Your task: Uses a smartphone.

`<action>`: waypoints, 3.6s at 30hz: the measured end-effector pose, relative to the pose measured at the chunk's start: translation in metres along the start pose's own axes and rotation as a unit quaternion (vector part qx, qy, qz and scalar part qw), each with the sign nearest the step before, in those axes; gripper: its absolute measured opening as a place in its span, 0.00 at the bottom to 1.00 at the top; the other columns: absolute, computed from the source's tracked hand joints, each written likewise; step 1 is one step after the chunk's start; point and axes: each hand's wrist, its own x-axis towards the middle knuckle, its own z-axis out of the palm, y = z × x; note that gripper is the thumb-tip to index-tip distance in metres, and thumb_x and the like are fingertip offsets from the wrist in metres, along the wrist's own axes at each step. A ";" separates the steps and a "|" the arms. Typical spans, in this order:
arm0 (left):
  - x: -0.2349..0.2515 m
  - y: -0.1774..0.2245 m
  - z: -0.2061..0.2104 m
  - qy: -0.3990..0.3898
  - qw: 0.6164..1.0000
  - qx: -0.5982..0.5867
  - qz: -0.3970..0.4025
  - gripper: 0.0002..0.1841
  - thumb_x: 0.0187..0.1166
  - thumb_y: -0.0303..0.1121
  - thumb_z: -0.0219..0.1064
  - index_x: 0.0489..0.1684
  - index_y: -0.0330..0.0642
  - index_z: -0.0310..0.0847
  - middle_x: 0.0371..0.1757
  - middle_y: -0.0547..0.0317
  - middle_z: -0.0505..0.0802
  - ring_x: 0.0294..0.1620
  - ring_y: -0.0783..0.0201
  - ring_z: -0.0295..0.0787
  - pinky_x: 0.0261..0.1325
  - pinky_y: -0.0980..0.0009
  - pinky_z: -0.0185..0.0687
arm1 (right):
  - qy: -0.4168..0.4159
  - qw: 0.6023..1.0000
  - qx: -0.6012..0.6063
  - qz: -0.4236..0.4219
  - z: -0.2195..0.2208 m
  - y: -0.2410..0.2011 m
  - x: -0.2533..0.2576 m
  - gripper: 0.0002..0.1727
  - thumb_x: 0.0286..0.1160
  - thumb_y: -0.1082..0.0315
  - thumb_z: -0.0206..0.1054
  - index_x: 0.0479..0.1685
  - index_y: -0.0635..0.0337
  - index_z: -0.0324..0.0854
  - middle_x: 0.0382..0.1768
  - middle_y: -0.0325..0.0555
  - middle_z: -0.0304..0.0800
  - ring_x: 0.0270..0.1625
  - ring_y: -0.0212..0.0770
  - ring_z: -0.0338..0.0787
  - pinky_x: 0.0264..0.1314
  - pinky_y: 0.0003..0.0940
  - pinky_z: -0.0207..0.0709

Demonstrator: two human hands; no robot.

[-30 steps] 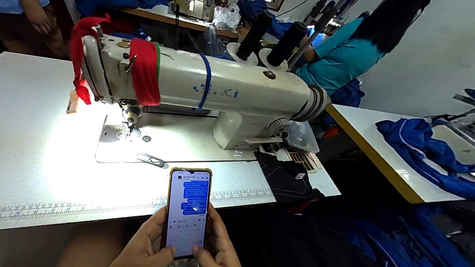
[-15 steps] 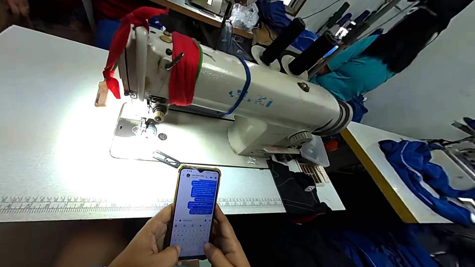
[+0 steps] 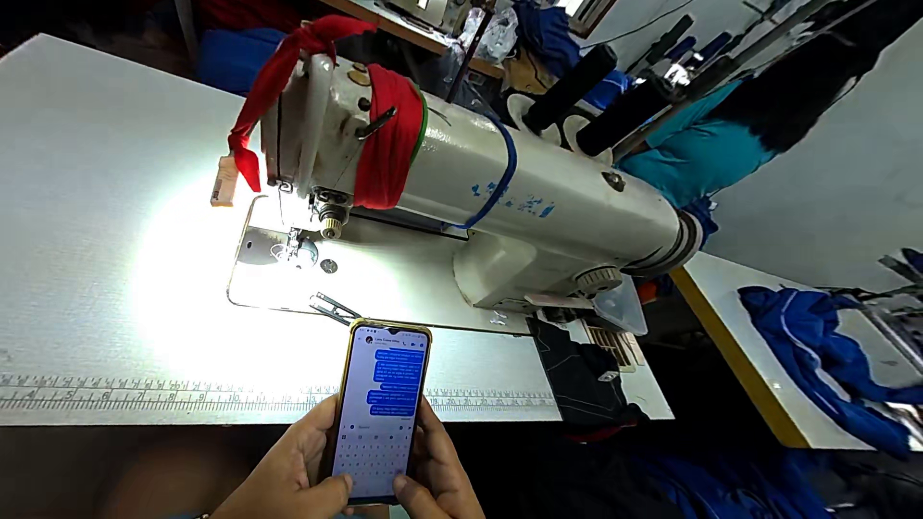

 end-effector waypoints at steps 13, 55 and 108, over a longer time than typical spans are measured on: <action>0.002 0.000 0.007 0.003 1.000 0.001 0.002 0.34 0.67 0.11 0.60 0.77 0.41 0.64 0.67 0.61 0.90 0.65 0.65 0.90 0.62 0.66 0.91 | 0.065 0.997 -0.029 0.004 0.010 -0.004 -0.002 0.47 0.69 0.86 0.56 0.88 0.80 0.30 0.76 0.58 0.73 0.69 0.42 0.87 0.58 0.41 0.92; 0.009 -0.006 -0.003 -0.019 1.000 -0.011 -0.002 0.36 0.66 0.11 0.59 0.80 0.41 0.62 0.70 0.60 0.88 0.68 0.64 0.88 0.67 0.66 0.88 | 0.093 0.995 -0.035 0.005 0.010 0.004 0.004 0.46 0.68 0.86 0.57 0.87 0.82 0.32 0.74 0.59 0.74 0.67 0.41 0.88 0.54 0.39 0.93; 0.006 -0.006 0.000 -0.001 1.000 0.023 0.017 0.30 0.75 0.13 0.56 0.80 0.41 0.67 0.68 0.58 0.89 0.66 0.65 0.89 0.68 0.66 0.87 | 0.085 0.996 -0.010 -0.002 0.012 0.005 0.003 0.49 0.70 0.82 0.64 0.88 0.80 0.32 0.74 0.57 0.75 0.68 0.40 0.87 0.60 0.38 0.91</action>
